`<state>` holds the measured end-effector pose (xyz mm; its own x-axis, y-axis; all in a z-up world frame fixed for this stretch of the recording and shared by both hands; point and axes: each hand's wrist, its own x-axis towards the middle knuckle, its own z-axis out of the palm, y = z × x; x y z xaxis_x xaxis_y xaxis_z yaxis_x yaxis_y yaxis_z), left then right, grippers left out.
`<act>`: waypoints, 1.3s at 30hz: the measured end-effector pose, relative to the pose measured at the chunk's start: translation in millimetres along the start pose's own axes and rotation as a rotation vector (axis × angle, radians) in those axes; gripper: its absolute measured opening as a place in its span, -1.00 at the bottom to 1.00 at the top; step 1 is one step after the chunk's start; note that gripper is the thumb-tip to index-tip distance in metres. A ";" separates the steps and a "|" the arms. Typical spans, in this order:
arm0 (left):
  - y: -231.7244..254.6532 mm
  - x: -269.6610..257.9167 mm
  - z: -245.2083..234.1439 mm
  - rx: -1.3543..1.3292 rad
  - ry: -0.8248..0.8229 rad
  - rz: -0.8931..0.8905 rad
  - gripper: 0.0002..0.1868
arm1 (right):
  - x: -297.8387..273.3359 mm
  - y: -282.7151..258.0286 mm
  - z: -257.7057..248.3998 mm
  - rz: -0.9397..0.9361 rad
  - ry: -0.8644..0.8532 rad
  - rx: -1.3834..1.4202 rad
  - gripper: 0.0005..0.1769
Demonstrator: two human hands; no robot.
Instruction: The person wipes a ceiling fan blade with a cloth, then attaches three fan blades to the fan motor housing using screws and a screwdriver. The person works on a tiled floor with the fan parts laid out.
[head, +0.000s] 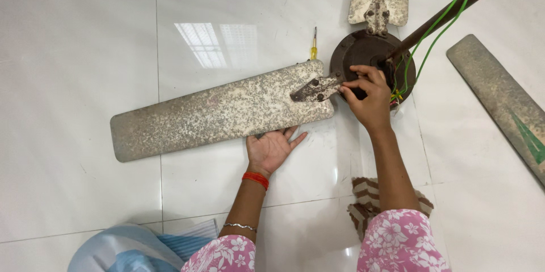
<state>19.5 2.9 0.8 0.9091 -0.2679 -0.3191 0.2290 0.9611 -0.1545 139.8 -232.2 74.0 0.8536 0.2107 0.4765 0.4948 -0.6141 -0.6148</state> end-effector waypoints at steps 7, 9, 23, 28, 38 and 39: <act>0.5 1.2 -0.1 0.064 -0.047 0.004 -0.02 | 1.6 -6.0 4.4 -0.019 0.062 -0.080 -0.72; 0.2 1.1 -0.8 0.030 -0.036 -0.002 0.00 | 0.4 -7.9 3.4 -0.013 0.061 -0.080 -0.73; -0.8 0.3 2.5 0.049 0.001 -0.004 0.02 | -3.1 -2.9 11.1 -0.013 0.093 -0.101 -0.77; 0.5 -0.3 -1.6 0.049 0.060 0.004 0.04 | -9.0 -1.9 21.9 -0.026 0.104 -0.217 -0.79; -3.8 0.7 10.2 0.076 0.141 0.020 -0.10 | -4.6 -2.3 50.8 -0.023 0.176 -0.655 -0.63; -3.5 -0.6 11.6 0.092 0.200 0.031 -0.14 | -4.2 -3.5 55.6 -0.009 0.188 -0.669 -0.63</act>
<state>22.2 0.5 12.3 0.8311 -0.2371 -0.5030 0.2407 0.9688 -0.0590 143.6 -188.6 39.1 0.7770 0.1199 0.6180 0.2436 -0.9625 -0.1195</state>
